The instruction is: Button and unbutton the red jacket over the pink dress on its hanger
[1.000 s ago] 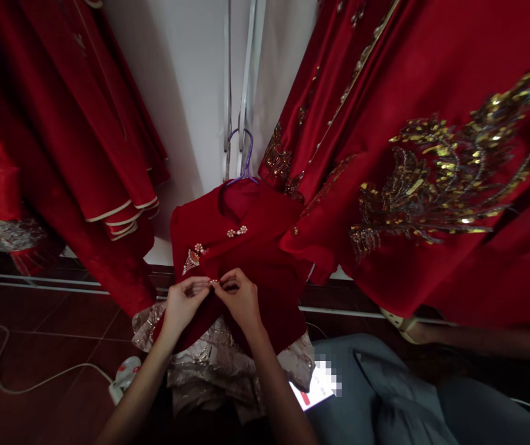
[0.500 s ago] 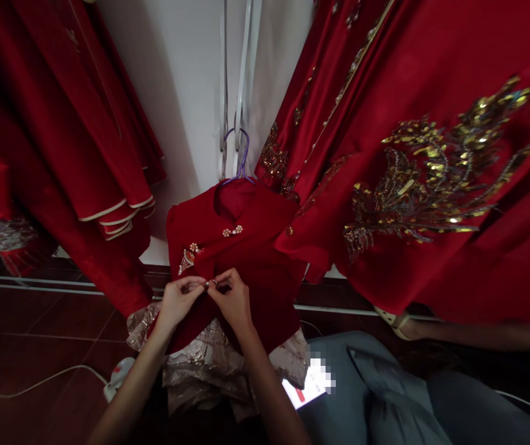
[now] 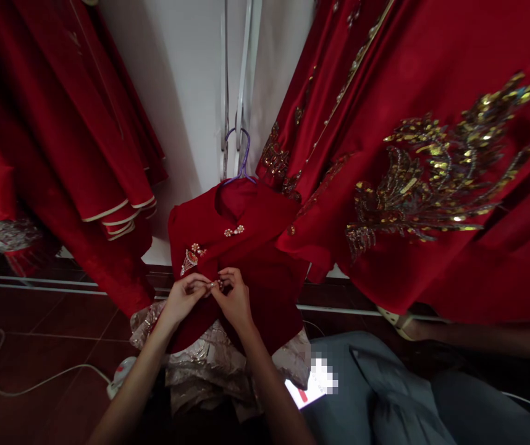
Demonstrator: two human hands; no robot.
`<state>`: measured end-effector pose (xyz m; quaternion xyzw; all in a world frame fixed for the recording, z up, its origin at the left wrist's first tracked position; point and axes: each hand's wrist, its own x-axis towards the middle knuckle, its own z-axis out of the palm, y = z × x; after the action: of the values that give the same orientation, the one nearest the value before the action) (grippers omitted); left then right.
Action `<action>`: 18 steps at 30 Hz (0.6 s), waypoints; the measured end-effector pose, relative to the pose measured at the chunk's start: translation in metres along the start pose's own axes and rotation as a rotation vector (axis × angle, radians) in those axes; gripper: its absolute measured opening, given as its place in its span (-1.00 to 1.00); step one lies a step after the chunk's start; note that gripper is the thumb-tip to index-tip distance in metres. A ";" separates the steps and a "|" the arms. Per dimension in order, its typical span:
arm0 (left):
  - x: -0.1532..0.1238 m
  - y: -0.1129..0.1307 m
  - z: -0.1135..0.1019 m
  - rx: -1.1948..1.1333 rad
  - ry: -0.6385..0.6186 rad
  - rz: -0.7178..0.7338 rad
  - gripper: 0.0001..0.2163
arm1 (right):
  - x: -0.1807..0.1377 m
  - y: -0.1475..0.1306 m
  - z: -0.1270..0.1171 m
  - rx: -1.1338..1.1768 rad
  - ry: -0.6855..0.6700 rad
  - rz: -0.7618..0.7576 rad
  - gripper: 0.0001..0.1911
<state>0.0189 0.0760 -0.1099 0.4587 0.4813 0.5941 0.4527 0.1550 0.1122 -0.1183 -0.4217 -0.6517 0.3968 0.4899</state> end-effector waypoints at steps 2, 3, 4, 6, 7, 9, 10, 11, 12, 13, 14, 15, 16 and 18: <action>0.000 -0.002 0.001 -0.023 0.016 0.000 -0.79 | 0.000 0.000 0.000 -0.002 0.000 -0.001 -0.72; -0.001 -0.003 0.001 -0.022 0.018 -0.005 -0.78 | 0.000 -0.002 -0.002 -0.010 -0.019 -0.003 -0.75; -0.001 -0.004 0.002 -0.006 0.014 -0.009 -0.77 | 0.001 -0.004 -0.005 -0.022 -0.056 -0.007 -0.77; -0.004 -0.006 0.003 0.085 0.000 0.018 -0.79 | 0.003 -0.010 -0.014 -0.053 -0.176 -0.016 -0.80; -0.007 -0.006 0.003 0.157 -0.002 0.052 -0.82 | 0.003 -0.015 -0.021 -0.069 -0.239 -0.020 -0.80; -0.011 -0.005 0.005 0.324 0.011 0.142 -0.85 | 0.005 -0.025 -0.036 -0.108 -0.295 -0.031 -0.79; -0.013 -0.004 0.006 0.407 0.023 0.185 -0.86 | 0.005 -0.030 -0.043 -0.131 -0.279 -0.038 -0.78; -0.015 -0.003 0.007 0.477 0.037 0.220 -0.86 | 0.005 -0.035 -0.050 -0.154 -0.245 -0.045 -0.78; -0.016 -0.002 0.007 0.531 0.050 0.244 -0.87 | 0.006 -0.039 -0.056 -0.174 -0.200 -0.049 -0.78; -0.016 -0.002 0.008 0.566 0.061 0.260 -0.88 | 0.006 -0.042 -0.060 -0.190 -0.162 -0.049 -0.79; -0.016 -0.002 0.008 0.588 0.069 0.272 -0.88 | 0.006 -0.044 -0.063 -0.201 -0.143 -0.043 -0.79; -0.016 -0.002 0.009 0.598 0.077 0.279 -0.87 | 0.005 -0.044 -0.065 -0.209 -0.138 -0.035 -0.80; -0.015 -0.002 0.009 0.598 0.085 0.280 -0.87 | 0.005 -0.043 -0.065 -0.219 -0.147 -0.027 -0.80; -0.013 -0.003 0.008 0.587 0.100 0.271 -0.86 | 0.004 -0.039 -0.060 -0.244 -0.183 -0.012 -0.81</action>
<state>0.0291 0.0644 -0.1138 0.5996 0.5884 0.5067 0.1937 0.2066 0.1093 -0.0681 -0.4362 -0.7397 0.3483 0.3758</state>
